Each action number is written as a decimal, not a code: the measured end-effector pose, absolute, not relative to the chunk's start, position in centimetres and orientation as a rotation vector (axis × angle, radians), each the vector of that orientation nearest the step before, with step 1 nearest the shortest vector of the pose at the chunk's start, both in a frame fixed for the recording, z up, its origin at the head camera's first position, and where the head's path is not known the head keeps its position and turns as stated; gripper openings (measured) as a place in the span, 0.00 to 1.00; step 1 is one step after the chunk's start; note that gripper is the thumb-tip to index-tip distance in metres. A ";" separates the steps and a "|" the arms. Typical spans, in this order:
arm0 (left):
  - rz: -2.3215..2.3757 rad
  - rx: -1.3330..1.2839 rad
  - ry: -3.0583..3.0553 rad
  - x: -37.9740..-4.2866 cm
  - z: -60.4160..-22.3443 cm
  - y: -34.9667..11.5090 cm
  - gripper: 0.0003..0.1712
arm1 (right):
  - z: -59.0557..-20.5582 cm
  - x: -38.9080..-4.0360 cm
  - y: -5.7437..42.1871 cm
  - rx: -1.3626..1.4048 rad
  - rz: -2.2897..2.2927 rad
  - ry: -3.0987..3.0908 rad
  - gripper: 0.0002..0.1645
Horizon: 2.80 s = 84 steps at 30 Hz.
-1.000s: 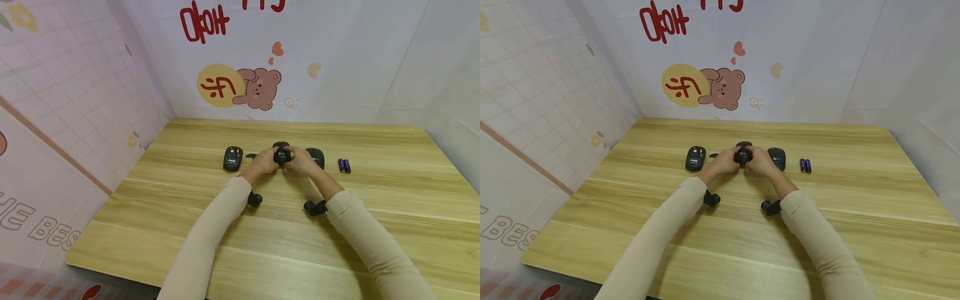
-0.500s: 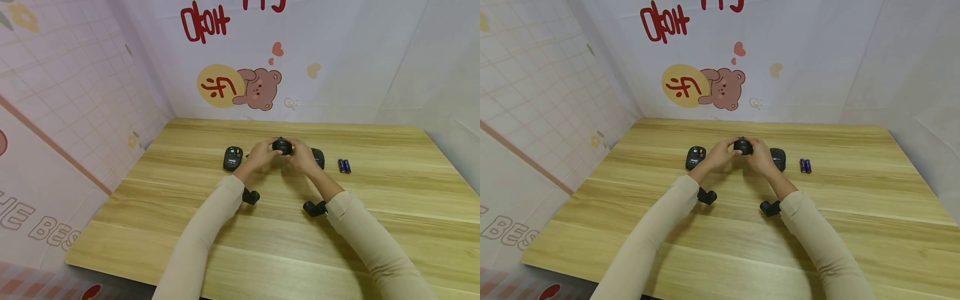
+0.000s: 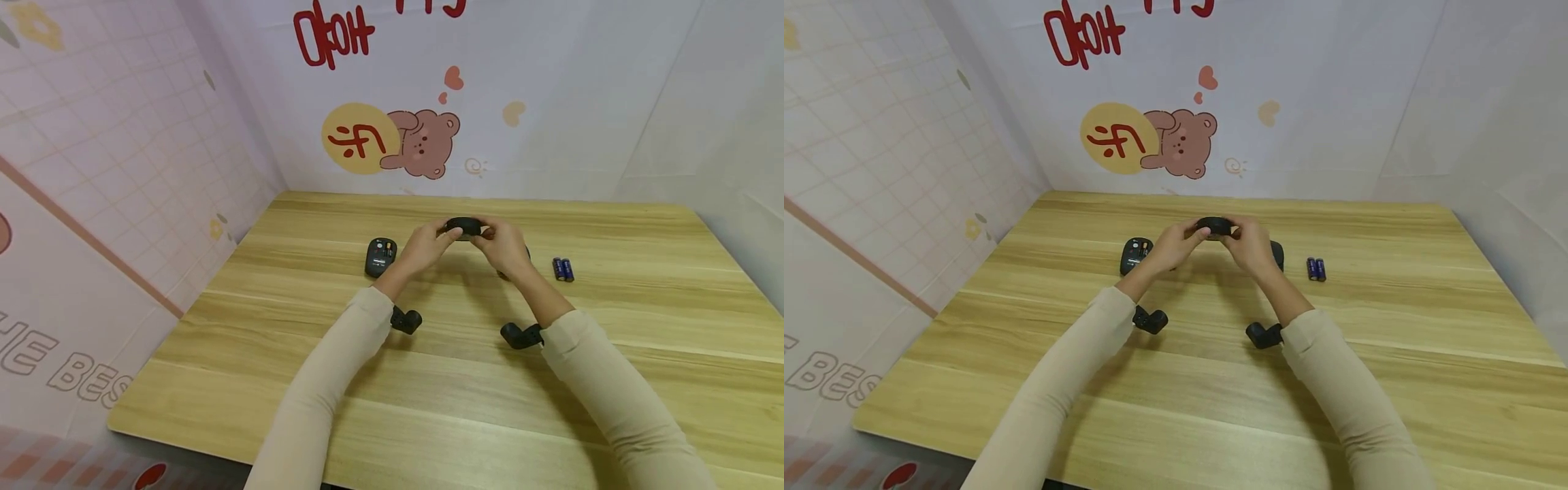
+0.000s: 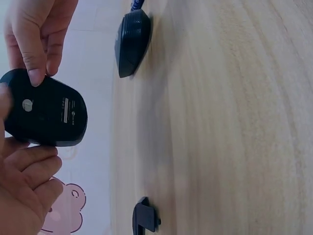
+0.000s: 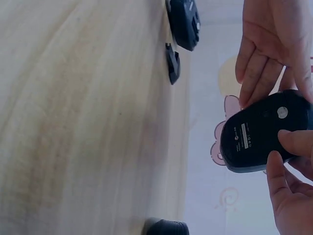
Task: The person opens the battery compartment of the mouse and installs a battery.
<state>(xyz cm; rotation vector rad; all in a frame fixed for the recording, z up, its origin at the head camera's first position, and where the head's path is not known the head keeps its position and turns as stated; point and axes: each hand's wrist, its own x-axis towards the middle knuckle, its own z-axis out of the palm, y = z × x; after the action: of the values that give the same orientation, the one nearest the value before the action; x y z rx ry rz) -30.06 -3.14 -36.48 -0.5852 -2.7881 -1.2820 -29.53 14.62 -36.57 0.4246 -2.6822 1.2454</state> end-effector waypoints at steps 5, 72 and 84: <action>-1.254 -0.601 -2.776 -29.9 -36.2 -3.4 0.28 | -36.2 -29.4 14.9 0.435 1.260 -2.665 0.27; -2.099 -0.226 -2.598 -26.6 -35.5 -3.9 0.20 | -34.9 -27.0 15.2 0.586 1.815 -2.677 0.27; -2.090 -0.269 -2.591 -26.5 -35.5 -3.9 0.19 | -34.8 -27.0 15.0 0.530 1.810 -2.674 0.26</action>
<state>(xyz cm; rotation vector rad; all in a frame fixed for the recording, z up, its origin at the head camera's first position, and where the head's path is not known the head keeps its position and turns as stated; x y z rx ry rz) -26.51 -3.94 -35.46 -0.2687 -2.5914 -2.0900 -27.02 15.02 -34.77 0.5298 -2.6740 1.8102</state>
